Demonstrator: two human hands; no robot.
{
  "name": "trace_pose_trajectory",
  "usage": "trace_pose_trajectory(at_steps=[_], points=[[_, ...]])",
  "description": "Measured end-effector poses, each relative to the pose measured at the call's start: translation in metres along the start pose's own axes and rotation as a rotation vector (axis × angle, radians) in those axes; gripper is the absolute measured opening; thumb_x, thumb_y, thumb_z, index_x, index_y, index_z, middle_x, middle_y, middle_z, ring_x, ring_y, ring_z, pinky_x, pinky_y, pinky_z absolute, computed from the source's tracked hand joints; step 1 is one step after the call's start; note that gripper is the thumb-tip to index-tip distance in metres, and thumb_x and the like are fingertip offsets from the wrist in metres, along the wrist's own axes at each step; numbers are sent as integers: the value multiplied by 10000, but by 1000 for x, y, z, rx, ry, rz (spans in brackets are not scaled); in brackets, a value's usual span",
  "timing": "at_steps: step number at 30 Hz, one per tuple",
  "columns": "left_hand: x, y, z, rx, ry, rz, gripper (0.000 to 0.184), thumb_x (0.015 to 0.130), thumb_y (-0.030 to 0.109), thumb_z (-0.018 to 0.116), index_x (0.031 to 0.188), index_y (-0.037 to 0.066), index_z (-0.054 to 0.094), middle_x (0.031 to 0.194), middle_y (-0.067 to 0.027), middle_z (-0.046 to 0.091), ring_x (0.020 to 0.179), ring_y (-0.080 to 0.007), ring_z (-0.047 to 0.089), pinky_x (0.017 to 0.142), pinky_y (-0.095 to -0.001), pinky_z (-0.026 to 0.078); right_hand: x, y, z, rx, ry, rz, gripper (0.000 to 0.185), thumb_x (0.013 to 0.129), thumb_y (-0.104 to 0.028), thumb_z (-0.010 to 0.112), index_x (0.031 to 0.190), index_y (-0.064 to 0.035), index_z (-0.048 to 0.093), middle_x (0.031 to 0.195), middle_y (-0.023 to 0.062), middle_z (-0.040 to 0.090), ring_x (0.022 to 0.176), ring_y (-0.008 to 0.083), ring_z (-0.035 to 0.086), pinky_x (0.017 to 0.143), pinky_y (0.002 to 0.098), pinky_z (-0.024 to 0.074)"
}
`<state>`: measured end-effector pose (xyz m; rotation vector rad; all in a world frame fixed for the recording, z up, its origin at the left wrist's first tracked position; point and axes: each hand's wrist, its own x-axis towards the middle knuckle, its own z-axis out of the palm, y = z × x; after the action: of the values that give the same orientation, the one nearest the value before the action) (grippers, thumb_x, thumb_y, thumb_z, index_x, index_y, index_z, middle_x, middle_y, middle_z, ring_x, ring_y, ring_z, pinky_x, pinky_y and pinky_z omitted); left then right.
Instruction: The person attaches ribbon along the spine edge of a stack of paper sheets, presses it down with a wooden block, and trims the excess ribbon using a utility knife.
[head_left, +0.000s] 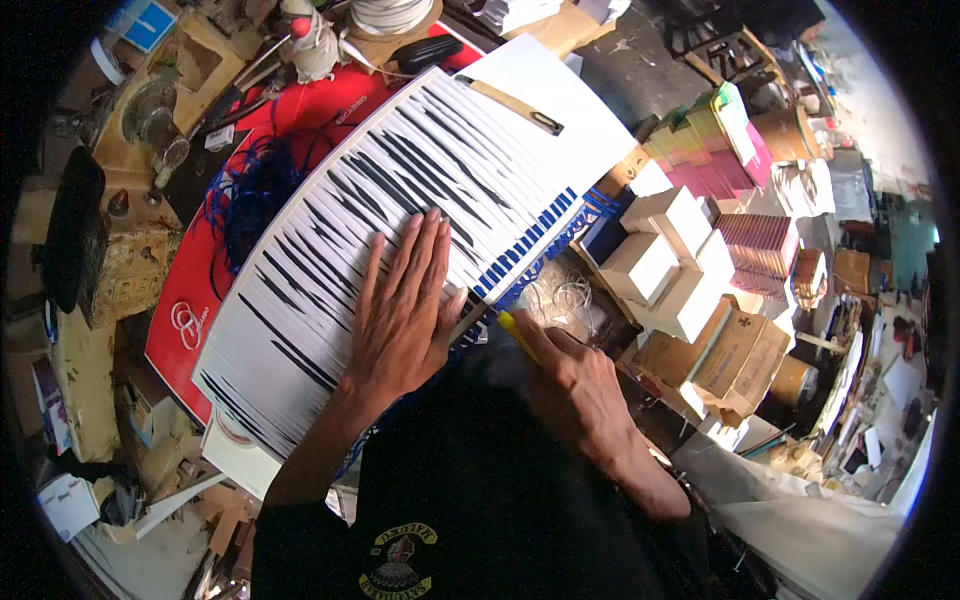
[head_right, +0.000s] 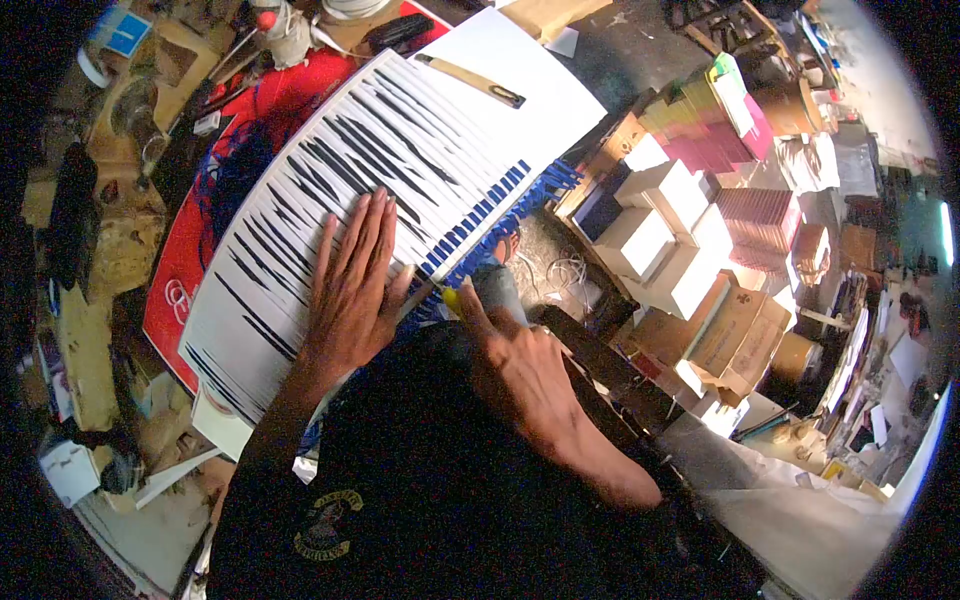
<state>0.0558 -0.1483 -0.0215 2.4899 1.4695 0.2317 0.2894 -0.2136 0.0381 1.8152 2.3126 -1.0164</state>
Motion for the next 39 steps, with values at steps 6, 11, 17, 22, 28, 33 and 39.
trace_pose_trajectory(at_steps=[6, 11, 17, 22, 28, 33, 39], points=[[-6, -1, -3, -56, -14, 5, 742, 1095, 429, 392, 1647, -49, 260, 1738, -215, 249, 1627, -332, 210, 1325, -559, 100, -21, 1, -9, -17, -50, 82, 819, 892, -56, 654, 1650, -153, 359, 1157, 233, 710, 843, 423, 736, 713, 513, 611], [-8, -1, -6, -85, -19, -6, 760, 1097, 451, 364, 1646, -61, 246, 1736, -220, 248, 1629, -331, 202, 1325, -561, 99, -35, -1, -14, 90, 117, -1, 721, 911, -57, 683, 1592, -156, 468, 1097, 213, 728, 851, 422, 740, 738, 505, 616], [-7, -5, -3, -86, -22, 13, 730, 1108, 441, 291, 1641, -58, 272, 1727, -227, 270, 1624, -333, 222, 1318, -574, 118, -9, -17, -7, 242, 262, -49, 731, 893, -18, 695, 1575, -192, 497, 1124, 200, 724, 826, 403, 744, 702, 484, 619], [-9, -6, 0, -126, 11, 15, 723, 1088, 393, 375, 1647, -51, 262, 1738, -209, 253, 1621, -326, 232, 1317, -580, 121, -2, -13, 6, 175, 216, -73, 735, 887, -20, 699, 1574, -184, 497, 1101, 196, 724, 805, 392, 740, 683, 468, 617], [-10, -6, 2, -149, 11, 4, 725, 1086, 390, 381, 1655, -38, 246, 1746, -199, 233, 1626, -320, 215, 1321, -574, 115, -3, -16, 10, 107, 208, -23, 728, 888, -34, 703, 1574, -160, 495, 1092, 183, 724, 794, 373, 740, 654, 470, 599], [-9, -5, 4, -146, 22, 9, 711, 1086, 371, 367, 1655, -37, 248, 1745, -199, 240, 1624, -320, 221, 1321, -572, 115, -4, -21, 6, 108, 196, -16, 739, 896, -34, 684, 1590, -166, 467, 1104, 185, 723, 806, 378, 741, 672, 478, 603], [-8, -5, 4, -101, 12, -4, 665, 1092, 317, 336, 1653, -31, 262, 1742, -179, 263, 1623, -300, 232, 1325, -548, 129, -5, -32, -4, 22, 123, 78, 638, 927, -51, 679, 1537, -126, 510, 1146, 209, 732, 875, 407, 755, 726, 488, 618]])
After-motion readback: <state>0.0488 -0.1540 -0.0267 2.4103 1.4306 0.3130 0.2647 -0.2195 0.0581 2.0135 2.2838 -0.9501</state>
